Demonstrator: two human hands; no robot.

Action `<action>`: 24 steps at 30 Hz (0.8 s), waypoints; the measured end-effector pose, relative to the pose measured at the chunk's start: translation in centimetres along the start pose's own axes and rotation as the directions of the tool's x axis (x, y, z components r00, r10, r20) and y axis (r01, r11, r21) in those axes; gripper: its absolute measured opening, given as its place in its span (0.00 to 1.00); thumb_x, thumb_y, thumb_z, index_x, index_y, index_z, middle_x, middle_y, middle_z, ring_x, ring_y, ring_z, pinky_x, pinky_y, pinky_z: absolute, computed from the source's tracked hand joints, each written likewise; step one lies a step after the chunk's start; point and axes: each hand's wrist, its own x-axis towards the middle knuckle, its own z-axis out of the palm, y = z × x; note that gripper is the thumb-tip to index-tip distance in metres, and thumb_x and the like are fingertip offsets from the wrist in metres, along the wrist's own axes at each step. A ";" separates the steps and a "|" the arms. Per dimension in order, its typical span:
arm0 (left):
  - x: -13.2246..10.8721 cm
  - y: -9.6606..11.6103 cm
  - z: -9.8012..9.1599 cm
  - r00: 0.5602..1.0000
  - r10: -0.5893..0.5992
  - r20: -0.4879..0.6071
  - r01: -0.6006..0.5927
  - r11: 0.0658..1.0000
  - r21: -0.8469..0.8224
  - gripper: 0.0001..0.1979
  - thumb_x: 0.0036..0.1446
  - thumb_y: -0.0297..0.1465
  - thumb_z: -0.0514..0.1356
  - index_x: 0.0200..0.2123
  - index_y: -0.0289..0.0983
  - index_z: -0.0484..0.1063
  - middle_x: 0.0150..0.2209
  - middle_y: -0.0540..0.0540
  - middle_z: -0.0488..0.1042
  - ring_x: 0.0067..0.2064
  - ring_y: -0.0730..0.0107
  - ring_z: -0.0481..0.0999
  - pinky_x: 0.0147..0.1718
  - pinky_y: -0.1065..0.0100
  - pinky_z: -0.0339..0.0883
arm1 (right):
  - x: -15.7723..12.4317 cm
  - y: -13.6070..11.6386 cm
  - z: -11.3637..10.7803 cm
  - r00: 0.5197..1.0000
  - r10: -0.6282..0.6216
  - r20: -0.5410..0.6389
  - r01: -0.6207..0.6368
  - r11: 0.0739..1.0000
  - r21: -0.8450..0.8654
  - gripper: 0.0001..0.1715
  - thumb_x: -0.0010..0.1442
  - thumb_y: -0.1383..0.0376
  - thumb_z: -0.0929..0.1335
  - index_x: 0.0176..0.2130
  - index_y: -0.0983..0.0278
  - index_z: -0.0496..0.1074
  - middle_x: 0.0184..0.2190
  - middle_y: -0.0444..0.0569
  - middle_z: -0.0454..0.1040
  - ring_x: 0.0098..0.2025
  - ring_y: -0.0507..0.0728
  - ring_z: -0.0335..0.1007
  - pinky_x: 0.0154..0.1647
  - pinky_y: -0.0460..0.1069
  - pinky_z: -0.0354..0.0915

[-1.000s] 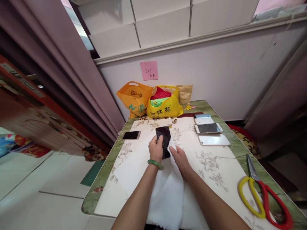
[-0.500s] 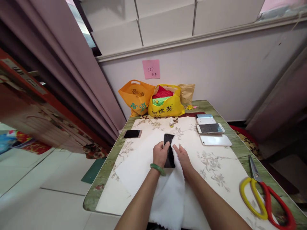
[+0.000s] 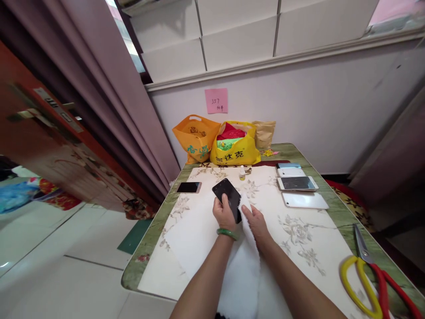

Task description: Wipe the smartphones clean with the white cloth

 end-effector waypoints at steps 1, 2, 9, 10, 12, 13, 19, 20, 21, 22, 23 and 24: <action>-0.4 0.4 -0.6 0.998 -0.006 0.057 0.006 1.000 0.012 0.16 0.53 0.45 0.60 0.33 0.36 0.73 0.27 0.49 0.72 0.30 0.72 0.68 0.32 0.71 0.63 | -0.1 -0.2 0.0 1.000 0.015 -0.016 -0.014 0.999 0.044 0.29 0.52 0.48 0.71 0.47 0.63 0.74 0.39 0.49 0.80 0.41 0.61 0.74 0.44 0.53 0.68; -0.8 0.7 -1.3 0.992 -0.027 0.123 0.024 0.999 0.028 0.16 0.52 0.44 0.62 0.32 0.36 0.73 0.26 0.50 0.72 0.28 0.73 0.68 0.30 0.71 0.62 | -0.2 -0.4 -0.1 0.999 0.036 -0.035 -0.033 0.995 0.090 0.29 0.52 0.48 0.71 0.46 0.63 0.74 0.37 0.49 0.80 0.39 0.61 0.75 0.41 0.53 0.69; -1.1 3.3 -8.1 0.708 -0.278 0.649 0.231 0.960 0.158 0.21 0.53 0.48 0.61 0.30 0.33 0.74 0.25 0.44 0.74 0.27 0.67 0.72 0.27 0.67 0.66 | 0.2 -1.0 -1.0 0.992 0.115 -0.058 -0.104 0.979 0.175 0.23 0.50 0.47 0.72 0.37 0.61 0.73 0.24 0.42 0.76 0.25 0.56 0.71 0.30 0.50 0.67; -0.4 3.6 -8.9 0.652 -0.323 0.686 0.289 0.942 0.168 0.26 0.55 0.51 0.56 0.31 0.32 0.75 0.27 0.41 0.75 0.28 0.64 0.74 0.27 0.66 0.67 | 0.3 -0.9 -1.1 0.993 0.104 -0.050 -0.095 0.983 0.159 0.24 0.49 0.47 0.72 0.37 0.62 0.73 0.25 0.43 0.76 0.26 0.56 0.71 0.30 0.49 0.67; 1.1 4.4 -9.8 0.552 -0.423 0.718 0.348 0.900 0.262 0.32 0.56 0.55 0.50 0.31 0.31 0.77 0.27 0.39 0.76 0.29 0.63 0.74 0.27 0.66 0.67 | 0.4 -0.6 -1.2 0.997 0.072 0.001 -0.072 0.993 0.098 0.24 0.48 0.49 0.74 0.39 0.63 0.73 0.28 0.45 0.78 0.29 0.57 0.72 0.32 0.50 0.67; 1.9 4.8 -10.0 0.490 -0.487 0.723 0.332 0.871 0.362 0.31 0.56 0.55 0.52 0.30 0.31 0.77 0.26 0.39 0.76 0.28 0.64 0.74 0.27 0.66 0.66 | 0.5 -0.5 -1.2 0.997 0.058 0.042 -0.061 0.996 0.059 0.25 0.48 0.50 0.74 0.40 0.63 0.74 0.30 0.46 0.78 0.31 0.58 0.72 0.34 0.50 0.67; 3.8 5.1 -7.5 0.329 -0.607 0.724 -0.047 0.755 0.654 0.18 0.45 0.46 0.64 0.25 0.34 0.75 0.21 0.50 0.71 0.24 0.71 0.68 0.25 0.71 0.59 | 0.6 -0.1 -1.2 0.983 0.039 0.181 -0.028 0.997 -0.067 0.21 0.47 0.53 0.75 0.37 0.63 0.76 0.31 0.46 0.79 0.30 0.57 0.71 0.32 0.50 0.66; 3.6 4.8 -6.9 0.351 -0.557 0.752 -0.079 0.783 0.617 0.16 0.46 0.44 0.64 0.25 0.35 0.74 0.22 0.51 0.71 0.25 0.72 0.67 0.25 0.71 0.58 | 0.6 -0.1 -1.2 0.985 0.040 0.170 -0.032 0.998 -0.053 0.21 0.47 0.53 0.75 0.38 0.63 0.76 0.30 0.46 0.79 0.29 0.57 0.71 0.32 0.49 0.66; 3.4 4.4 -6.3 0.365 -0.517 0.774 -0.097 0.806 0.584 0.14 0.48 0.42 0.62 0.25 0.35 0.74 0.22 0.52 0.70 0.25 0.73 0.65 0.25 0.71 0.57 | 0.6 -0.2 -1.2 0.987 0.041 0.154 -0.037 0.999 -0.034 0.21 0.48 0.53 0.75 0.39 0.63 0.75 0.31 0.46 0.79 0.29 0.57 0.71 0.32 0.49 0.66; 3.2 4.0 -5.8 0.376 -0.492 0.785 -0.100 0.821 0.563 0.13 0.48 0.41 0.61 0.25 0.35 0.73 0.22 0.53 0.69 0.25 0.74 0.64 0.25 0.72 0.57 | 0.6 -0.2 -1.2 0.990 0.041 0.133 -0.040 0.999 -0.012 0.22 0.48 0.53 0.75 0.40 0.62 0.75 0.31 0.46 0.79 0.30 0.57 0.72 0.32 0.49 0.66; 3.0 3.6 -5.5 0.389 -0.478 0.787 -0.091 0.830 0.550 0.12 0.49 0.39 0.61 0.25 0.35 0.72 0.21 0.53 0.68 0.24 0.74 0.63 0.25 0.72 0.56 | 0.6 -0.2 -1.2 0.993 0.040 0.111 -0.041 0.999 0.010 0.22 0.48 0.53 0.75 0.40 0.62 0.74 0.32 0.46 0.79 0.30 0.57 0.72 0.33 0.49 0.66; 2.8 3.3 -5.2 0.410 -0.471 0.781 -0.075 0.837 0.543 0.12 0.49 0.39 0.60 0.25 0.35 0.72 0.21 0.53 0.67 0.24 0.74 0.63 0.25 0.72 0.55 | 0.6 -0.3 -1.1 0.996 0.042 0.084 -0.045 0.999 0.031 0.23 0.48 0.52 0.75 0.41 0.62 0.74 0.32 0.46 0.79 0.31 0.57 0.72 0.34 0.50 0.67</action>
